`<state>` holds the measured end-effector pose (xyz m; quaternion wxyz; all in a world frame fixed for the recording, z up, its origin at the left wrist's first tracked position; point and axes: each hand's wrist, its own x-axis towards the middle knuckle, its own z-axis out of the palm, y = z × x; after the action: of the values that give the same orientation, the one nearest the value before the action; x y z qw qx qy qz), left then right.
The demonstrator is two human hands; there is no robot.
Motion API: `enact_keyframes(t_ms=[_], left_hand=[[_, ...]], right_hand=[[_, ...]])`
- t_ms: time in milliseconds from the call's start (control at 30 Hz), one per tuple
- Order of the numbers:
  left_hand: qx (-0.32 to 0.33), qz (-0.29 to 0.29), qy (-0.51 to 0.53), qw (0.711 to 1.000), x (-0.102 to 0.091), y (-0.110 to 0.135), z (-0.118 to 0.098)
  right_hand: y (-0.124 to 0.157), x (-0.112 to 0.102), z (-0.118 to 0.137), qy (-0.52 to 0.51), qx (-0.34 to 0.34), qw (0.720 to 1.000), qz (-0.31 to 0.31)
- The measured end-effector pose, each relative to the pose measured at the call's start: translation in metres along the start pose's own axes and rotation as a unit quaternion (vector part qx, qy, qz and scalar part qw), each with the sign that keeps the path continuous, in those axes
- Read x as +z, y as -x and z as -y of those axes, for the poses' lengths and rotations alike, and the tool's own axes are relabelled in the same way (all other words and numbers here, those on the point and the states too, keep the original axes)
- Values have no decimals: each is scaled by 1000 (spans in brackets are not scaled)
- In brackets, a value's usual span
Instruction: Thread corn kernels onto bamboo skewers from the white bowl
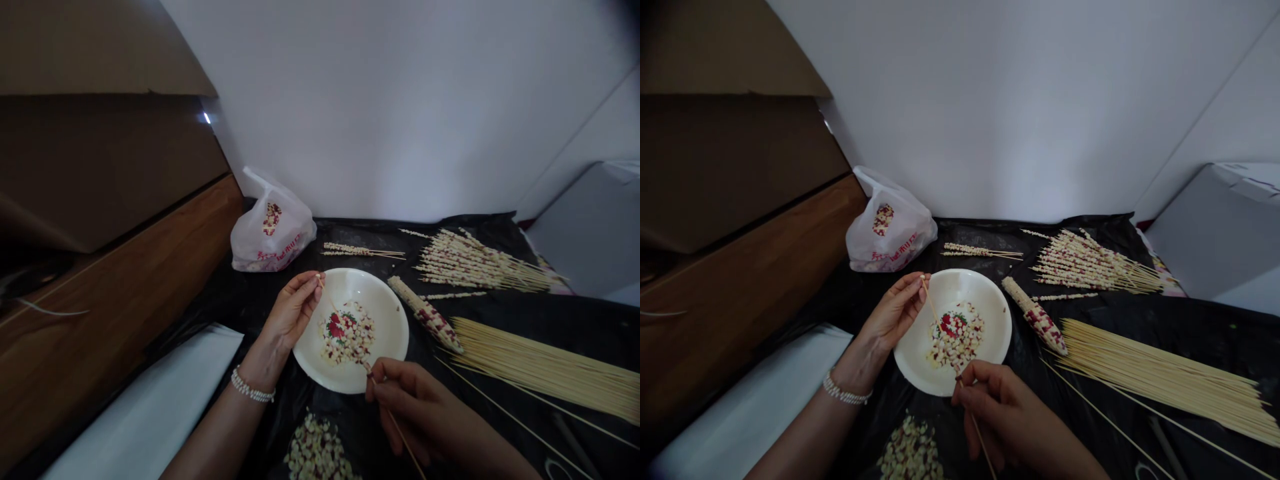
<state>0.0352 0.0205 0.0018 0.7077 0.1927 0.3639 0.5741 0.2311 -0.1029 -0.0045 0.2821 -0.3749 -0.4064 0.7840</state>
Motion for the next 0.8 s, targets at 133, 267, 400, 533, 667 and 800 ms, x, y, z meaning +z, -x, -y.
enact_keyframes(t_ms=[133,267,400,533,667,800], left_hand=[[35,-13,-31,999,-1,-2,3],[98,-5,-88,991,-4,-6,8],[141,2,-146,979,-7,-7,12],[173,-3,-203,964,-7,-6,13],[188,-13,-220,957,-7,-5,15],[165,-5,-205,965,-6,-5,16]], right_hand=[[0,0,0,-32,5,999,8],[-1,1,-3,-76,8,997,21],[1,2,-4,-95,15,995,35],[0,4,-5,-95,10,995,23],[-3,5,-9,-101,10,995,16],[-4,6,-11,-103,12,995,8]])
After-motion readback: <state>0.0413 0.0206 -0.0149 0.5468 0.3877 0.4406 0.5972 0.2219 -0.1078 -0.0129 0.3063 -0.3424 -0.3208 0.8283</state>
